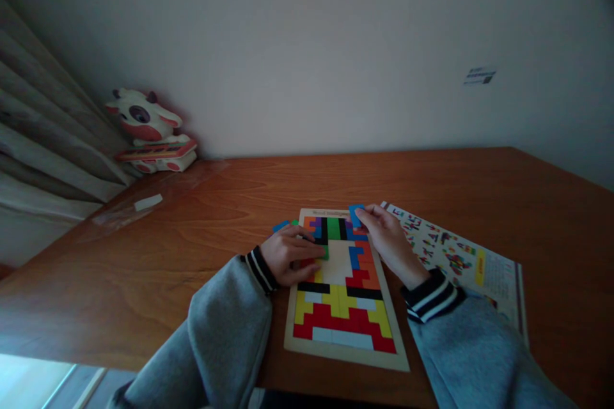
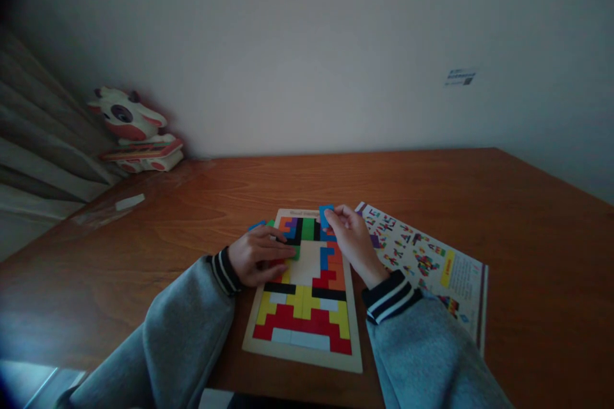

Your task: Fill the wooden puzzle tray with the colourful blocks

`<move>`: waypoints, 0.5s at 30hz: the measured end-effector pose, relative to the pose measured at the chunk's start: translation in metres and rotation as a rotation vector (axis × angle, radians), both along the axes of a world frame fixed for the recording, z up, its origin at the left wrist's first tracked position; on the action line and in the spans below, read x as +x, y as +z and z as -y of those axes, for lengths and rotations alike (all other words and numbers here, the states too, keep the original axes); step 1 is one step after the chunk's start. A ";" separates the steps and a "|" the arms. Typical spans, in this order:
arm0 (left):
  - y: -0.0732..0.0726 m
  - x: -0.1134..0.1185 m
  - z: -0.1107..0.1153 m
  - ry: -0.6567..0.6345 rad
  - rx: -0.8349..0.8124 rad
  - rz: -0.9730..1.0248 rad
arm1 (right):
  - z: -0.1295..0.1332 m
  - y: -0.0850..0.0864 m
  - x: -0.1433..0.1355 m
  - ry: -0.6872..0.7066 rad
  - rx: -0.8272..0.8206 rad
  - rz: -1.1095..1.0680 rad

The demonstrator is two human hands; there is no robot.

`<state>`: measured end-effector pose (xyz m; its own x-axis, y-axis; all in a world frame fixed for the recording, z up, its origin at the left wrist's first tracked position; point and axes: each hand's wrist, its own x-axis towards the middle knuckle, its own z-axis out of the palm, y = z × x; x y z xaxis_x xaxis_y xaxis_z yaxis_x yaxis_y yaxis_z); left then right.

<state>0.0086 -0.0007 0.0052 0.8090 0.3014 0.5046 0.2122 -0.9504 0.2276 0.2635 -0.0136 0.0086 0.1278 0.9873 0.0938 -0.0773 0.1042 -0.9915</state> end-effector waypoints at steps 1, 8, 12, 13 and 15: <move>0.000 0.000 0.000 0.006 0.015 0.011 | 0.000 0.000 0.000 0.010 -0.004 0.001; 0.002 0.000 0.001 0.019 0.023 0.044 | 0.001 -0.006 0.004 0.048 -0.054 -0.064; 0.004 0.002 0.000 0.000 0.035 0.065 | -0.002 -0.010 0.006 0.049 -0.038 0.008; 0.003 0.002 -0.001 -0.003 0.048 0.074 | -0.001 -0.009 0.006 0.064 -0.024 0.053; 0.001 0.003 -0.002 0.001 0.073 0.090 | 0.000 -0.006 0.005 0.136 0.007 0.137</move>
